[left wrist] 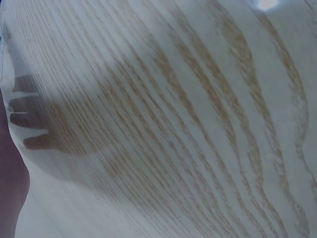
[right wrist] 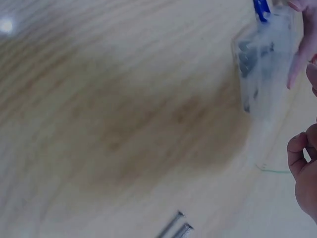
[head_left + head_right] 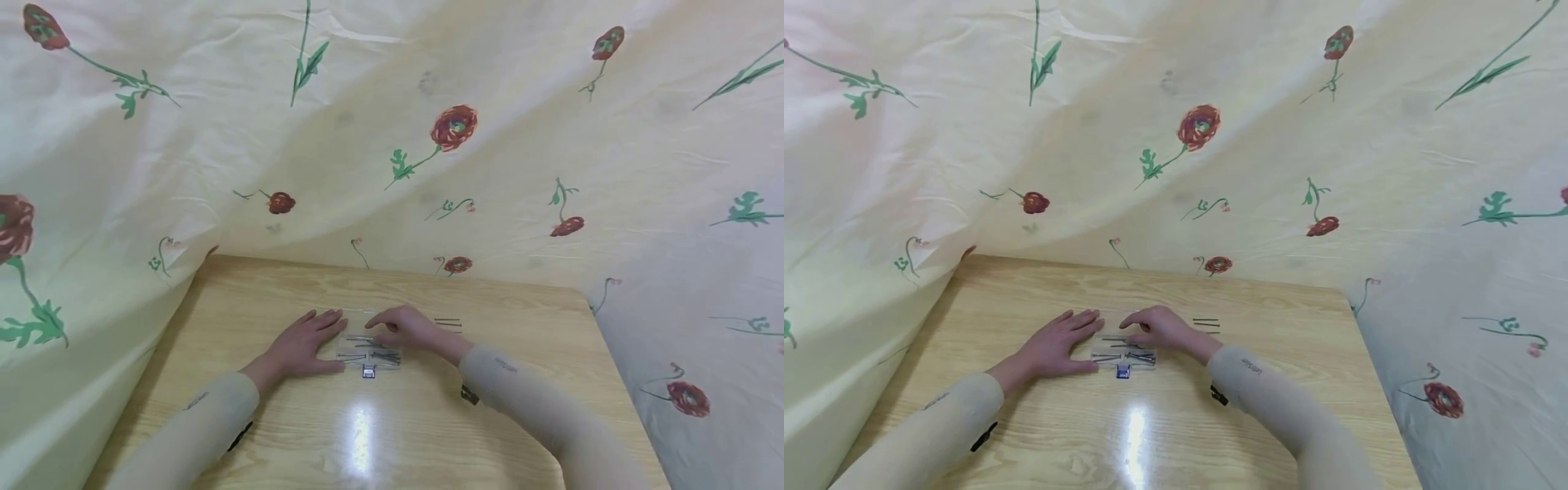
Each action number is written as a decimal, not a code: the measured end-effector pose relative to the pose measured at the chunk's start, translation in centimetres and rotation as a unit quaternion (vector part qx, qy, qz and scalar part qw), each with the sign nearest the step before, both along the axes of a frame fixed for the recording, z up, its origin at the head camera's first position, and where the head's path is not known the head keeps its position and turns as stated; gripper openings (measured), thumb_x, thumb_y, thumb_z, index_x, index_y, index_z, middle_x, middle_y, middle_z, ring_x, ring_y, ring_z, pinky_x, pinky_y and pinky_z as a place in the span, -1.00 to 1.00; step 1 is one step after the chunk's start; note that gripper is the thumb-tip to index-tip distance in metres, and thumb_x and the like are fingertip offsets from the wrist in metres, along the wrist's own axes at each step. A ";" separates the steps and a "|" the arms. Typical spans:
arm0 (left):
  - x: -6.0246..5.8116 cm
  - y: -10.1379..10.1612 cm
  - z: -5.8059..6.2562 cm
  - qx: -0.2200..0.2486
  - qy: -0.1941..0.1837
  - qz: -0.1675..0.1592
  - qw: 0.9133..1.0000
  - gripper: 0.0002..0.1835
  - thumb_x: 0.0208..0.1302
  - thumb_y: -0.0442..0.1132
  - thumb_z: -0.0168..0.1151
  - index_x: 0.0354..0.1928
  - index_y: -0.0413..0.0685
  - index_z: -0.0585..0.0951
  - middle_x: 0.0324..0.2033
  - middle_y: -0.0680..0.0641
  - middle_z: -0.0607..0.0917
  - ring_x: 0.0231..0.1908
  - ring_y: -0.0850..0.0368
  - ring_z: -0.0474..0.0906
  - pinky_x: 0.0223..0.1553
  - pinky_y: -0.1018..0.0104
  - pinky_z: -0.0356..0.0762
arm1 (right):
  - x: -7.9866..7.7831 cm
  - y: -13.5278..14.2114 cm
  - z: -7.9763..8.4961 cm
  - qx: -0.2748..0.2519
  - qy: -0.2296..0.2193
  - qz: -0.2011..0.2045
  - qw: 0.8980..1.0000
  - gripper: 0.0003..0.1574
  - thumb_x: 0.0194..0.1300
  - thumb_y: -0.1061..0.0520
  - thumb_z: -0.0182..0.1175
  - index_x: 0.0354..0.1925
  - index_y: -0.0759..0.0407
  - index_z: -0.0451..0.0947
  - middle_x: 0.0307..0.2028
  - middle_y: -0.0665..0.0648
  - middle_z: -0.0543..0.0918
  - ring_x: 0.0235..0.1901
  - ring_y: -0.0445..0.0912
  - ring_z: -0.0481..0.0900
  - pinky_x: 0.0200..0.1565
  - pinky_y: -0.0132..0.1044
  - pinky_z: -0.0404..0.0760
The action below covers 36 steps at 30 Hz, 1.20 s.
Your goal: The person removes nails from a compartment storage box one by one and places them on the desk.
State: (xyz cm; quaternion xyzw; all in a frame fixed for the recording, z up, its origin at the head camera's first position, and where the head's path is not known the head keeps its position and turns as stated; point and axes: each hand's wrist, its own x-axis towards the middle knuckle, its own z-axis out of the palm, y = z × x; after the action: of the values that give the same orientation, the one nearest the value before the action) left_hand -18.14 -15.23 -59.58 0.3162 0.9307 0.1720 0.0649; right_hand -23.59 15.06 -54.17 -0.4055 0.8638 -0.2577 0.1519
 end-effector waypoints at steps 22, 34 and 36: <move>0.0 0.1 0.2 0.011 0.007 -0.001 1.000 0.05 0.34 0.54 0.17 0.66 0.04 0.30 0.65 -0.07 0.27 0.63 -0.06 0.17 0.65 -0.12 0.03 | -0.1 -1.3 -1.4 0.036 0.023 0.053 0.998 -0.69 0.45 0.19 0.40 0.13 0.06 0.80 -0.14 -0.04 0.85 -0.51 -0.37 0.45 -0.36 -0.49 0.51; -0.2 0.0 0.0 0.010 0.010 -0.001 1.000 0.05 0.35 0.54 0.15 0.67 0.04 0.29 0.65 -0.06 0.26 0.63 -0.04 0.17 0.65 -0.12 0.04 | -0.7 -2.1 -1.2 0.089 0.050 0.101 0.990 -0.65 0.44 0.18 0.41 0.16 0.08 0.78 -0.10 0.01 0.86 -0.45 -0.36 0.51 -0.27 -0.49 0.58; -0.2 0.0 -0.1 0.011 0.012 -0.001 1.000 0.05 0.35 0.54 0.16 0.67 0.04 0.29 0.65 -0.06 0.26 0.63 -0.04 0.18 0.65 -0.11 0.04 | -0.8 -2.2 -1.2 0.088 0.040 0.093 0.991 -0.67 0.44 0.18 0.41 0.14 0.10 0.79 -0.08 0.02 0.86 -0.44 -0.35 0.52 -0.25 -0.47 0.59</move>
State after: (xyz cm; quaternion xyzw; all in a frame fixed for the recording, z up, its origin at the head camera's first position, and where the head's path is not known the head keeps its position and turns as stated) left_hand -18.36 -15.21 -59.71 0.3200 0.9291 0.1787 0.0505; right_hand -24.38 12.86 -55.36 -0.4791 0.8470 -0.1489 0.1758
